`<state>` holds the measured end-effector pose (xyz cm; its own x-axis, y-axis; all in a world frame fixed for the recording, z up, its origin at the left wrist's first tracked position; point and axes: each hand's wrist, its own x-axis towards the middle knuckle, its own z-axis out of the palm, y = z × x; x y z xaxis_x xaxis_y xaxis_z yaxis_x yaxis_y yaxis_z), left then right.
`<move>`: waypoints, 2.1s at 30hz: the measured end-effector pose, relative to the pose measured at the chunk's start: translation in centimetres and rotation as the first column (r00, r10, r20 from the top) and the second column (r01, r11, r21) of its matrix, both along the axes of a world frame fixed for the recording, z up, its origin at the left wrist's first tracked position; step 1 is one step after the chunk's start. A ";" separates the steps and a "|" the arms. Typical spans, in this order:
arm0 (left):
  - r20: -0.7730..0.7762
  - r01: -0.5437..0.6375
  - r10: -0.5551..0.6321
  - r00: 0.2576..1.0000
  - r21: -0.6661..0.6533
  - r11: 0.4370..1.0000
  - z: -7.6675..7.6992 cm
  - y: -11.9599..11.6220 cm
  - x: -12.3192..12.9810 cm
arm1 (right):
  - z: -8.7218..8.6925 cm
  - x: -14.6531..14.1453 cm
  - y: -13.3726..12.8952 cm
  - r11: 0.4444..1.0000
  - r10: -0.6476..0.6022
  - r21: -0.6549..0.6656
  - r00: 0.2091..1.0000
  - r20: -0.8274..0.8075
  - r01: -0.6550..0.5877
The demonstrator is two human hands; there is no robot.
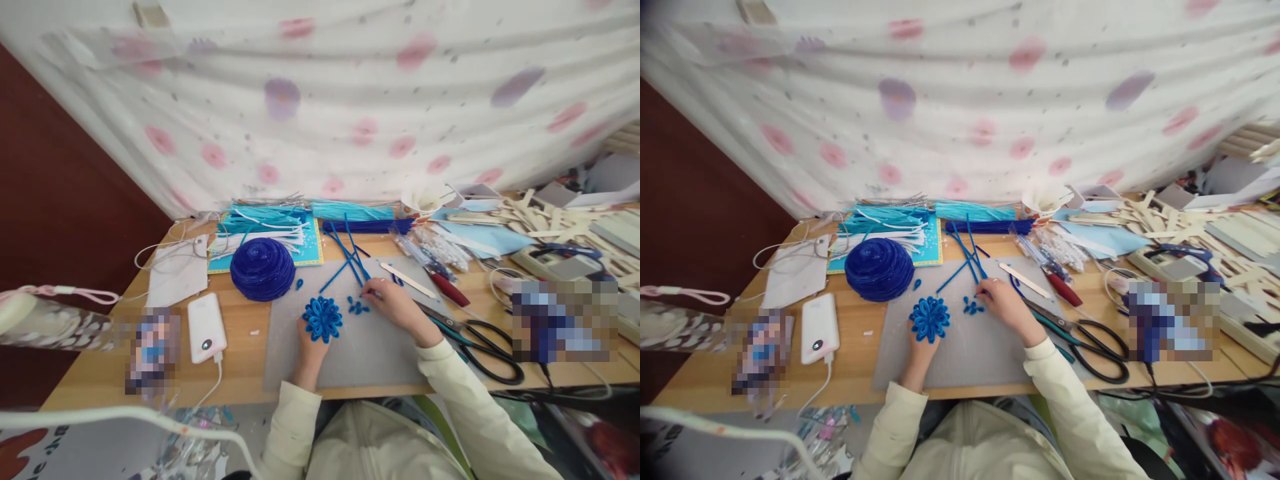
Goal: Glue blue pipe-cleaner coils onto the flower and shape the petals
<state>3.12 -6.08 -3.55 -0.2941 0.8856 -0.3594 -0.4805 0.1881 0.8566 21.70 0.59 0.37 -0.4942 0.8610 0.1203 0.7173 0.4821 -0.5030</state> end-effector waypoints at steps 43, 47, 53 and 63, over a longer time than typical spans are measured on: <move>-0.573 0.289 -0.155 0.805 0.150 0.945 -0.6 -1.0 -0.5 | 6.4 -6.4 -2.7 0.974 0.224 0.010 0.967 -0.118 -0.224; -0.578 0.302 -0.171 0.798 0.138 0.943 0.4 -0.8 -0.4 | 6.6 -6.1 -2.6 0.969 0.245 -0.002 0.959 -0.141 -0.247; -0.570 0.311 -0.189 0.800 0.124 0.942 0.3 -0.8 -0.5 | 6.9 -6.3 -2.5 0.965 0.258 -0.017 0.954 -0.153 -0.263; -0.516 0.267 -0.144 0.844 0.172 0.948 -0.4 -0.8 -0.5 | 7.2 -6.2 -2.4 0.962 0.243 -0.054 0.933 -0.266 -0.267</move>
